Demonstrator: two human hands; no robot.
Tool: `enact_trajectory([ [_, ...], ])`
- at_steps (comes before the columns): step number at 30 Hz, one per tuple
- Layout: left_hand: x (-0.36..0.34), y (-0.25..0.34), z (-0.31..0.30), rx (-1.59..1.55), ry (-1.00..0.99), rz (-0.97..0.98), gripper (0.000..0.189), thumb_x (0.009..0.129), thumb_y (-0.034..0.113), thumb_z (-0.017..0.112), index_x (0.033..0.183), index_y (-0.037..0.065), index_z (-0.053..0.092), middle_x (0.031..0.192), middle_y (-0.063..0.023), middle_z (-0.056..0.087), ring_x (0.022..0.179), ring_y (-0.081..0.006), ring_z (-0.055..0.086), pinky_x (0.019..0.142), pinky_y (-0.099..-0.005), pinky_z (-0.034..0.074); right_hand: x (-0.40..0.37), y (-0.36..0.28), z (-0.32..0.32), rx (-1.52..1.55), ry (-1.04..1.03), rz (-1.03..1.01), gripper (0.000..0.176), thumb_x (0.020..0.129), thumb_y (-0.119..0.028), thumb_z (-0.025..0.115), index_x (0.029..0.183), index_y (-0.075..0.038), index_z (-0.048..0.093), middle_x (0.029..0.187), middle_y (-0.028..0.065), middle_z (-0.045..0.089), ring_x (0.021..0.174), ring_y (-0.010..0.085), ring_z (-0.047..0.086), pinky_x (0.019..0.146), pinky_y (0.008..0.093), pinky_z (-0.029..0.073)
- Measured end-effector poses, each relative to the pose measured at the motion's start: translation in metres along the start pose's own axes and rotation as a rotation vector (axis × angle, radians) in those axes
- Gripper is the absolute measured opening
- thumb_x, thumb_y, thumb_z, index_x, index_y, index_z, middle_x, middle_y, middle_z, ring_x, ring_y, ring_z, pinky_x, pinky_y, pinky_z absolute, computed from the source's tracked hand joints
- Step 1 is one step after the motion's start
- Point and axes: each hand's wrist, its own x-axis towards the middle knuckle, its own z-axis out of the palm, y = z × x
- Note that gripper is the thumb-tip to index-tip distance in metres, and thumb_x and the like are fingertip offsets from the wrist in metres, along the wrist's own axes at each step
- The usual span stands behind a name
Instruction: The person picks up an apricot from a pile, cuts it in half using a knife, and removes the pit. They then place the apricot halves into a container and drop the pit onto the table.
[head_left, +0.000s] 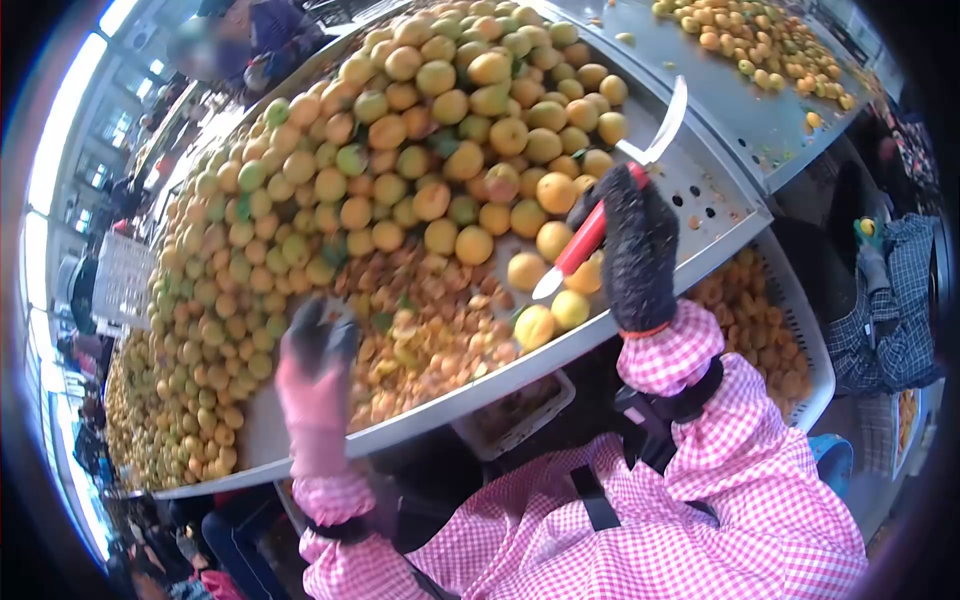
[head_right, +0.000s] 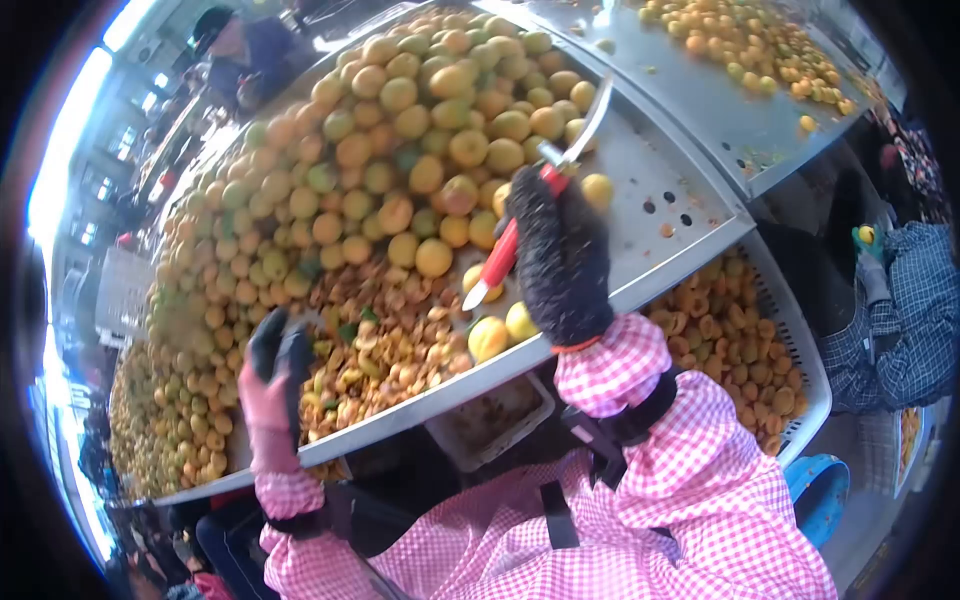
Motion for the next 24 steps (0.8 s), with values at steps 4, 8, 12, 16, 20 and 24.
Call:
enact_trajectory([
  [4,0.070,0.007,0.094,0.936,-0.268,0.042,0.069,0.070,0.024,0.078,0.128,0.005,0.046,0.119,-0.0173,0.056,0.108,-0.0327,0.056,0.092,-0.0394,0.045,0.005,0.002,-0.006,-0.212,-0.098,-0.019,0.025,0.094,-0.025,0.055,0.088,-0.001,0.058,0.066,0.0067,0.059,0.059,0.0156,0.058,0.055,0.0296,0.046],
  [8,0.113,-0.011,0.148,1.270,-0.420,-0.231,0.056,0.076,0.044,0.068,0.115,0.005,0.060,0.115,-0.0172,0.061,0.111,-0.0315,0.056,0.093,-0.0384,0.044,0.016,0.012,-0.010,-0.365,-0.188,-0.262,0.014,0.086,-0.012,0.064,0.089,0.000,0.060,0.056,0.0084,0.054,0.052,0.0264,0.059,0.046,0.0361,0.045],
  [12,0.134,-0.018,0.153,1.213,-0.462,-0.308,0.053,0.076,0.046,0.066,0.107,0.003,0.065,0.108,-0.0188,0.064,0.104,-0.0323,0.061,0.089,-0.0391,0.047,0.025,0.015,-0.003,-0.403,-0.206,-0.305,0.016,0.086,-0.017,0.065,0.084,-0.002,0.058,0.062,0.0130,0.057,0.056,0.0327,0.058,0.047,0.0402,0.043],
  [16,0.106,-0.028,0.139,1.244,-0.387,-0.075,0.065,0.065,0.047,0.075,0.108,0.000,0.061,0.112,-0.0211,0.059,0.107,-0.0329,0.057,0.090,-0.0391,0.047,0.017,0.008,-0.009,-0.429,-0.233,-0.292,0.019,0.086,-0.021,0.065,0.085,-0.003,0.058,0.064,0.0148,0.058,0.058,0.0352,0.058,0.047,0.0415,0.043],
  [20,0.050,-0.016,0.074,0.240,-0.218,-0.128,0.057,0.066,0.020,0.081,0.110,-0.003,0.055,0.111,-0.0169,0.059,0.093,-0.0242,0.062,0.078,-0.0331,0.051,0.007,0.004,-0.024,-0.382,-0.314,-0.321,0.018,0.088,-0.020,0.062,0.086,-0.004,0.056,0.062,0.0119,0.057,0.052,0.0288,0.058,0.046,0.0378,0.043],
  [24,0.006,0.046,0.052,-0.539,-0.175,-0.136,0.060,0.075,0.003,0.069,0.130,0.005,0.043,0.110,-0.0164,0.060,0.092,-0.0214,0.063,0.071,-0.0291,0.053,-0.017,0.002,-0.011,-0.198,-0.661,-0.016,0.016,0.091,-0.017,0.059,0.096,-0.003,0.057,0.071,0.0119,0.061,0.061,0.0281,0.063,0.053,0.0356,0.047],
])
